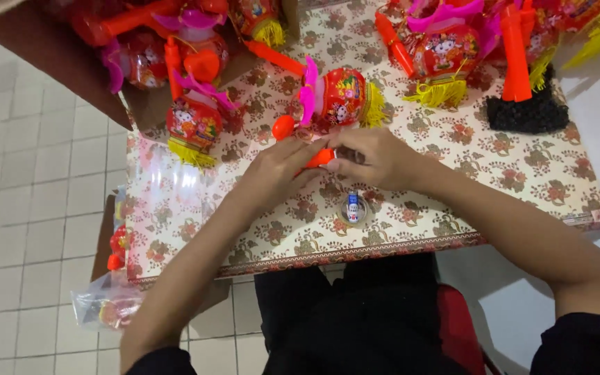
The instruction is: Assembling decorative lanterns by attaching handles and other components using adhesive.
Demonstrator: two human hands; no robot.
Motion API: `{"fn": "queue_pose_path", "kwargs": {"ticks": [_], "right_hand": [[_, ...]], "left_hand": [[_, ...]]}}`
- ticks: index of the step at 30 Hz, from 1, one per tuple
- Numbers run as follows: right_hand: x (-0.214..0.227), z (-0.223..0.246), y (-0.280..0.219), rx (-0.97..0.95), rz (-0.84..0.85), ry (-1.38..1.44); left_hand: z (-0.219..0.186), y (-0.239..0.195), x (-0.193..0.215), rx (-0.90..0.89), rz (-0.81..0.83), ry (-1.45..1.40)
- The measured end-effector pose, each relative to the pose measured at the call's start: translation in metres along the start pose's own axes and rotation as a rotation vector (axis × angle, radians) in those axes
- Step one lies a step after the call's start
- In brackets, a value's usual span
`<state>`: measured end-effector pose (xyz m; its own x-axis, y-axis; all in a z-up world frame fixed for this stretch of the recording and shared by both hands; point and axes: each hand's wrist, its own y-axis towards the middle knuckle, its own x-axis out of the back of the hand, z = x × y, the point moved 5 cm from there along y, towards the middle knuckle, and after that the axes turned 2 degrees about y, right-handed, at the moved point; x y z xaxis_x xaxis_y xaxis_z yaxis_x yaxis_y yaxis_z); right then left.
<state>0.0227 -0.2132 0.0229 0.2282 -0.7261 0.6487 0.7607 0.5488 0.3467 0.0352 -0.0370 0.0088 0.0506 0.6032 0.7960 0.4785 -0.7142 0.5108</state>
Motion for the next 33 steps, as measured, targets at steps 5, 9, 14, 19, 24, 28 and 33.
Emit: {"fn": "queue_pose_path", "kwargs": {"ticks": [5, 9, 14, 19, 24, 28, 33], "right_hand": [[0.000, -0.002, 0.003, -0.032, -0.091, 0.103], [-0.003, 0.001, 0.002, -0.304, -0.139, 0.652], [-0.008, -0.013, 0.006, -0.481, -0.216, 0.923], [-0.010, -0.031, 0.004, -0.531, -0.270, 1.077], [0.020, -0.003, 0.007, -0.385, -0.214, 0.762], [0.043, -0.015, 0.003, -0.365, -0.099, 0.515], [0.034, -0.004, -0.011, -0.283, 0.451, 0.318]], "left_hand": [[-0.003, 0.011, 0.010, -0.150, -0.181, 0.456], [-0.007, 0.024, 0.028, -0.309, -0.334, 0.731], [-0.021, 0.042, 0.042, -0.347, -0.274, 0.780], [-0.012, 0.051, 0.044, -0.382, -0.250, 0.775], [0.004, 0.048, 0.051, -0.347, -0.309, 0.771], [0.024, 0.029, 0.042, -0.312, -0.361, 0.687], [0.018, 0.014, 0.031, -0.072, -0.196, 0.523]]}}
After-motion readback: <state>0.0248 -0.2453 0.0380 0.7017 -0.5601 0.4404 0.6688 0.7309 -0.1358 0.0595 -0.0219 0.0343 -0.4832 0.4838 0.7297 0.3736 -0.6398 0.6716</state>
